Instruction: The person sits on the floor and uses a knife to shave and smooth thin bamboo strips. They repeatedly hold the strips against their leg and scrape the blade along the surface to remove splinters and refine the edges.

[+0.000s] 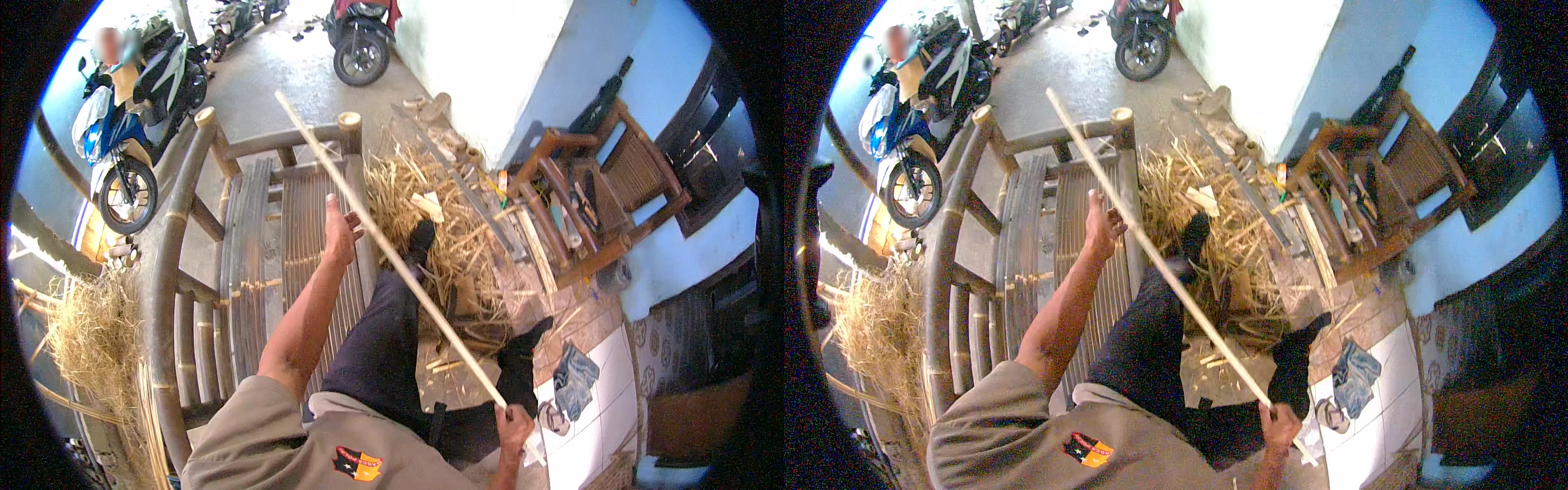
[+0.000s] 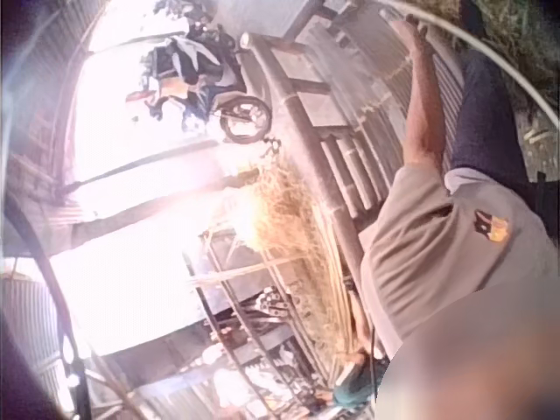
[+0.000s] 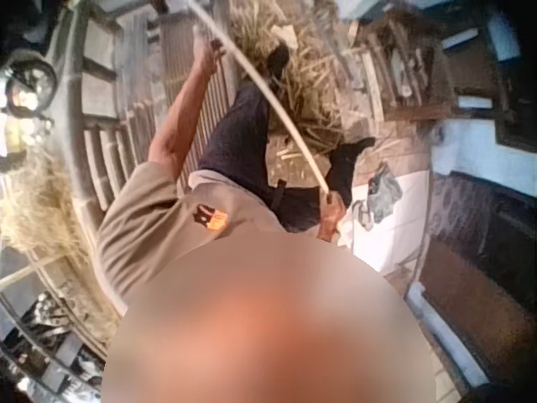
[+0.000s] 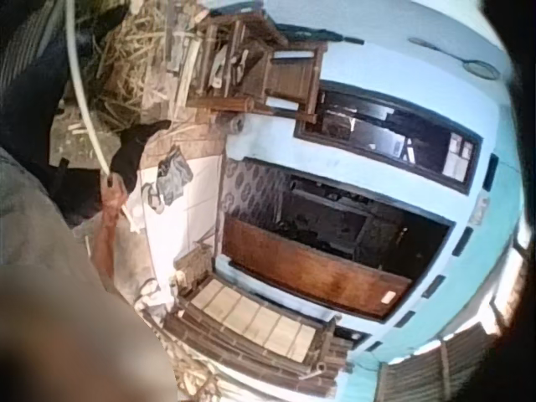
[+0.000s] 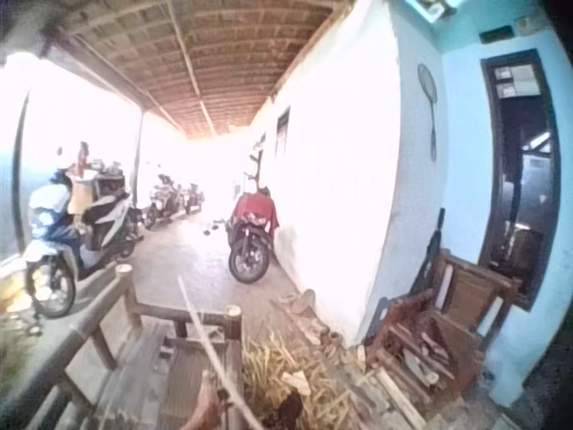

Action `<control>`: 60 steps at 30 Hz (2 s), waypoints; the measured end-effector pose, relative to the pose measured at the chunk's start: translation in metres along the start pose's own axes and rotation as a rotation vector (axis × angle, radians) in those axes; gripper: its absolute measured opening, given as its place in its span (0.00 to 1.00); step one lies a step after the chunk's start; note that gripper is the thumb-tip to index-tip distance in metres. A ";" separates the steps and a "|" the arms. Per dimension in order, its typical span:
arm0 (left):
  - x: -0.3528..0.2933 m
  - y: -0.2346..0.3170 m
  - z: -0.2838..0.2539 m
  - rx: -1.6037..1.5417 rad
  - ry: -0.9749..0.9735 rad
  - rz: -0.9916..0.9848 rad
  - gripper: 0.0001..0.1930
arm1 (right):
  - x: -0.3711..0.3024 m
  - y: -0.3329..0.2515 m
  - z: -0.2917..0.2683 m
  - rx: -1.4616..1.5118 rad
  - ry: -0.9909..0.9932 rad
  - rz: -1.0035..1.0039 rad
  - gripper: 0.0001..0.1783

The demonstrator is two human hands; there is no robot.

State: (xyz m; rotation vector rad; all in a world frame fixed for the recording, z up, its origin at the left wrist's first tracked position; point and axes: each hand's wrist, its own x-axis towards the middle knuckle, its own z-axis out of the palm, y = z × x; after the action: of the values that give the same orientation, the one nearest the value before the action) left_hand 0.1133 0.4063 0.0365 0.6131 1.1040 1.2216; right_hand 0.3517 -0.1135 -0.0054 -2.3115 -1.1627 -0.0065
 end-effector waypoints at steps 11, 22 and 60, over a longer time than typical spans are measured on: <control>0.044 0.091 0.010 -0.443 0.027 0.361 0.14 | -0.023 0.022 -0.033 -0.121 -0.067 -0.088 0.17; -0.047 0.020 0.019 0.068 -0.289 0.284 0.20 | 0.076 -0.055 -0.011 0.047 0.018 0.127 0.23; -0.227 0.002 -0.224 0.960 0.126 0.046 0.25 | 0.191 -0.423 0.250 1.337 -1.095 0.337 0.11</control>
State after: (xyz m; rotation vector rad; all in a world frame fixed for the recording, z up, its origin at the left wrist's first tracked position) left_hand -0.0809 0.1538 0.0267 1.2917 1.7901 0.7100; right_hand 0.0990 0.3479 0.0263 -1.1078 -0.6893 1.7245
